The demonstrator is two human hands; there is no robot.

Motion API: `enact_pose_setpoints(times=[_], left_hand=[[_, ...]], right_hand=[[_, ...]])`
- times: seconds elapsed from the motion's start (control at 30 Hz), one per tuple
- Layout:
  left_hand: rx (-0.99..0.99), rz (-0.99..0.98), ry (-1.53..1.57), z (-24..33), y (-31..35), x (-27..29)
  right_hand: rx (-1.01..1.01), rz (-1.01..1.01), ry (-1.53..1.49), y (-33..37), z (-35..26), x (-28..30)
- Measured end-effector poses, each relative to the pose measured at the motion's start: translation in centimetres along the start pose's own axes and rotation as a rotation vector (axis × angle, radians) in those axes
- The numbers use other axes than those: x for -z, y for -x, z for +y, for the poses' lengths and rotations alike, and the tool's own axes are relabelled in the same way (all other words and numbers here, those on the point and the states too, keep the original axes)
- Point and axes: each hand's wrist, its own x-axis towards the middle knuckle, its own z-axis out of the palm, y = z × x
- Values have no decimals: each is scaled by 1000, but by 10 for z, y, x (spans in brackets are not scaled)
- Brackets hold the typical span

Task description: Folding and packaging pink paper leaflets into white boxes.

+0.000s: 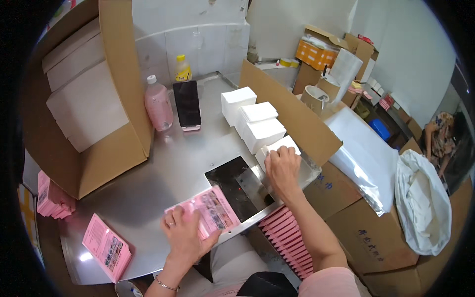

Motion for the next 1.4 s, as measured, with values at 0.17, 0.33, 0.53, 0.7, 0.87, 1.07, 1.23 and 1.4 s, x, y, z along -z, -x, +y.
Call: enact_pose_setpoints(times=[0.17,0.33,0.53,0.7,0.87,1.07,1.23,1.4], left_hand=[[-62,-87,83,-2,-3,6],[-61,-80,105,0,-3,-6],[-78,-74,182,-4,2,-13],[-189,-155,344,-6,2,-8],[-36,-269,274,-25,-6,28],[-34,-214,440,-4,2,15],[-39,-169,342,-36,35,57],[281,88,42,-90,82,94]], right_hand=[[-7,-1,-91,-5,7,5],[-34,11,-181,-3,12,7],[25,-20,-199,1,17,13],[268,189,-168,13,-8,6],[906,-103,-640,101,-118,70],[499,-478,-309,46,-133,-14],[169,-447,-426,57,-59,-44],[224,-77,-317,22,-64,24]])
